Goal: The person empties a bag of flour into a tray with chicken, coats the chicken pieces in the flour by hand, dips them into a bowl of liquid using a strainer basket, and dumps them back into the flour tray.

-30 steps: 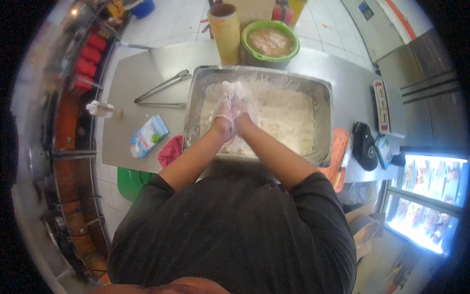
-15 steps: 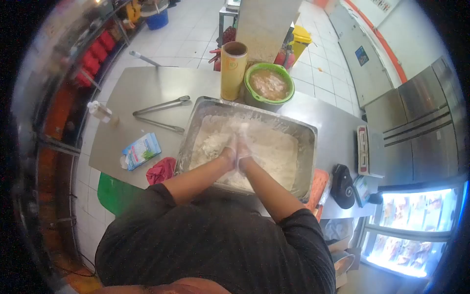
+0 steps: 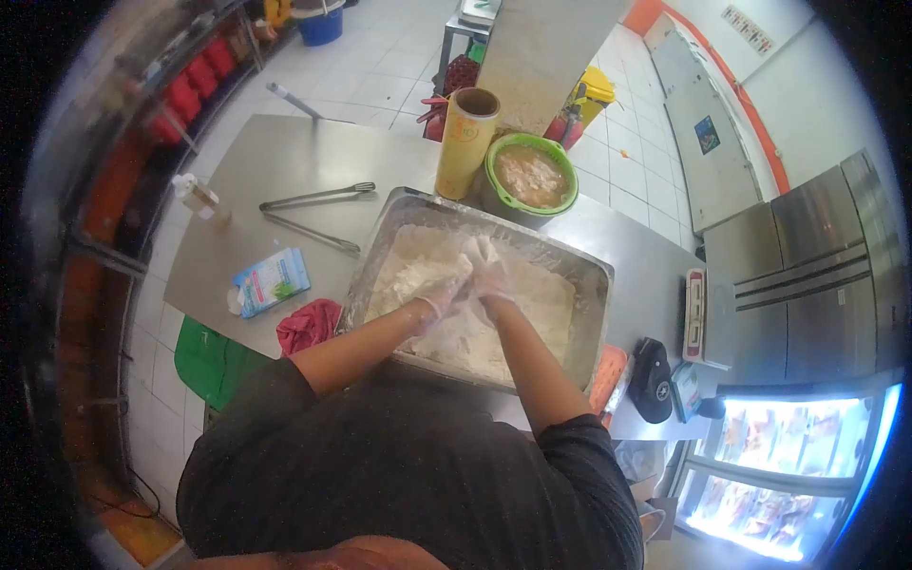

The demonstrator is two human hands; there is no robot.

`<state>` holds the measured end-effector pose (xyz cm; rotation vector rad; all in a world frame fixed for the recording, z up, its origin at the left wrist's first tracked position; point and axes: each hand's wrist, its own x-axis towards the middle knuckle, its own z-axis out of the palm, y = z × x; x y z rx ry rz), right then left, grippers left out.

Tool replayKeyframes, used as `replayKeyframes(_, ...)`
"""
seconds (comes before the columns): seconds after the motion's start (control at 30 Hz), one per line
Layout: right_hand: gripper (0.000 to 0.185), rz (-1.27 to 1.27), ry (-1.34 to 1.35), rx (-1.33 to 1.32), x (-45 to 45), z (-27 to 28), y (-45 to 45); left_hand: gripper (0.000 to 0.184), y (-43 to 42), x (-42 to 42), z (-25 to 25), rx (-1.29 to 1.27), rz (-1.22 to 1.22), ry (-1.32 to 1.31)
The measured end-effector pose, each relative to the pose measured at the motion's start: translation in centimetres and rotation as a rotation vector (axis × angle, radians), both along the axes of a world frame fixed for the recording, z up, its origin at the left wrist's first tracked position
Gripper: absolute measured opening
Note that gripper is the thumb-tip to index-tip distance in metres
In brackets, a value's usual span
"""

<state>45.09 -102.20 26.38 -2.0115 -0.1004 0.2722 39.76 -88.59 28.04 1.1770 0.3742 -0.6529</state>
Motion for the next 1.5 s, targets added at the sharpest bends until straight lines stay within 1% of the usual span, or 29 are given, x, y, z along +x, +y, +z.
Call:
replayKeyframes(0.03, 0.065, 0.064, -0.247, -0.186, 0.4, 1.5, 0.6, 0.051, 1.0, 0.1, -0.8, -0.002, 0.000, 0.003)
replayKeyframes(0.1, 0.065, -0.289, 0.420, 0.600, 2.6, 5.2, 1.5, 0.060, 2.3, 0.2, -2.4, -0.016, -0.085, -0.110)
replayKeyframes(0.13, 0.065, -0.293, 0.419, 0.598, 3.7, 5.3, 1.4, 0.060, 2.6, -0.1, -2.1, -0.018, -0.089, -0.110)
replayKeyframes(0.2, 0.067, -0.330, 0.483, 0.942, 5.6, 5.4, 1.2, 0.069, 3.2, -0.4, -1.3, -0.013, -0.114, -0.078)
replayKeyframes(0.23, 0.067, -0.297, 0.474, 1.040, 6.3, 5.0, 0.9, 0.069, 3.4, -0.5, -1.7, -0.010, -0.112, -0.082)
replayKeyframes(0.27, 0.067, -0.290, 0.472, 1.042, 7.2, 4.6, 0.9, 0.070, 3.5, -0.6, -2.3, -0.030, -0.113, -0.075)
replayKeyframes(0.33, 0.059, -0.422, 0.538, 1.203, 9.1, 4.2, 1.1, 0.070, 3.8, -0.6, -3.1, -0.046, -0.104, -0.075)
replayKeyframes(0.37, 0.059, -0.412, 0.538, 1.204, 10.0, 3.9, 1.0, 0.071, 3.9, -0.6, -3.3, -0.069, -0.093, -0.054)
replayKeyframes(0.43, 0.052, -0.398, 0.586, 1.336, 11.5, 3.1, 0.6, 0.072, 4.2, -0.6, -3.6, -0.090, -0.075, -0.037)
replayKeyframes(0.47, 0.052, -0.390, 0.586, 1.337, 11.9, 2.6, 0.7, 0.073, 4.3, -0.7, -3.7, -0.109, -0.059, -0.023)
replayKeyframes(0.53, 0.056, -0.534, 0.547, 1.326, 12.1, 2.5, 1.1, 0.074, 4.3, -0.7, -4.4, -0.128, -0.041, -0.012)
replayKeyframes(0.57, 0.056, -0.529, 0.545, 1.326, 12.4, 2.6, 1.2, 0.074, 4.3, -0.4, -4.7, -0.145, -0.038, 0.014)
replayKeyframes(0.63, 0.046, -0.708, 0.562, 1.226, 12.7, 3.8, 1.6, 0.075, 4.3, -0.2, -5.1, -0.161, -0.035, 0.037)
replayKeyframes(0.67, 0.046, -0.706, 0.558, 1.229, 13.0, 4.2, 1.5, 0.075, 4.3, 0.0, -5.3, -0.179, -0.036, 0.045)
replayKeyframes(0.73, 0.040, -0.635, 0.522, 1.101, 14.0, 4.5, 0.7, 0.075, 4.2, 0.0, -4.5, -0.194, -0.042, 0.053)
replayKeyframes(0.77, 0.040, -0.640, 0.518, 1.105, 14.4, 4.4, 0.3, 0.074, 4.0, -0.2, -4.1, -0.167, -0.041, 0.017)
replayKeyframes(0.83, 0.035, -0.557, 0.523, 1.013, 15.0, 5.1, -0.1, 0.074, 4.0, -0.2, -2.9, -0.138, -0.047, -0.023)
replayKeyframes(0.93, 0.030, -0.530, 0.520, 0.950, 15.2, 3.7, -0.6, 0.073, 3.8, -0.2, -2.4, -0.099, -0.056, -0.026)
replayKeyframes(0.97, 0.030, -0.538, 0.519, 0.952, 15.5, 3.0, -0.8, 0.070, 3.9, -0.2, -2.9, -0.094, -0.069, -0.046)
replayKeyframes(1.0, 0.030, -0.468, 0.600, 1.003, 16.6, 1.1, -1.5, 0.068, 3.9, -0.1, -3.4, -0.090, -0.082, -0.067)
replayKeyframes(1.03, 0.030, -0.396, 0.677, 1.051, 16.6, 1.2, -1.9, 0.068, 4.1, -0.1, -3.9, -0.091, -0.091, -0.068)
replayKeyframes(1.07, 0.030, -0.405, 0.669, 1.049, 16.6, 1.1, -2.0, 0.065, 4.0, 0.0, -4.3, -0.066, -0.087, -0.047)
replayKeyframes(1.1, 0.031, -0.477, 0.663, 1.112, 15.7, 2.5, -0.5, 0.062, 3.8, 0.2, -4.7, -0.042, -0.085, -0.028)
replayKeyframes(1.17, 0.039, -0.589, 0.647, 1.222, 15.1, 2.5, 1.1, 0.060, 3.8, 0.0, -5.2, -0.066, -0.098, -0.023)
replayKeyframes(1.2, 0.039, -0.597, 0.641, 1.232, 15.6, 2.1, 0.9, 0.057, 3.9, 0.2, -5.4, -0.087, -0.089, -0.027)
replayKeyframes(1.27, 0.039, -0.660, 0.734, 1.233, 16.7, 1.6, 1.2, 0.057, 3.8, 0.7, -5.9, -0.088, -0.099, -0.010)
replayKeyframes(1.4, 0.038, -0.644, 0.766, 1.220, 16.9, 2.2, 1.4, 0.059, 4.2, 0.0, -4.9, -0.047, -0.068, -0.023)
replayKeyframes(1.47, 0.033, -0.633, 0.636, 1.157, 16.1, 3.1, 1.9, 0.061, 4.5, 0.2, -5.4, -0.062, -0.067, -0.045)
replayKeyframes(1.5, 0.033, -0.629, 0.637, 1.154, 16.1, 3.6, 2.1, 0.062, 4.4, 0.2, -5.8, -0.084, -0.073, -0.062)
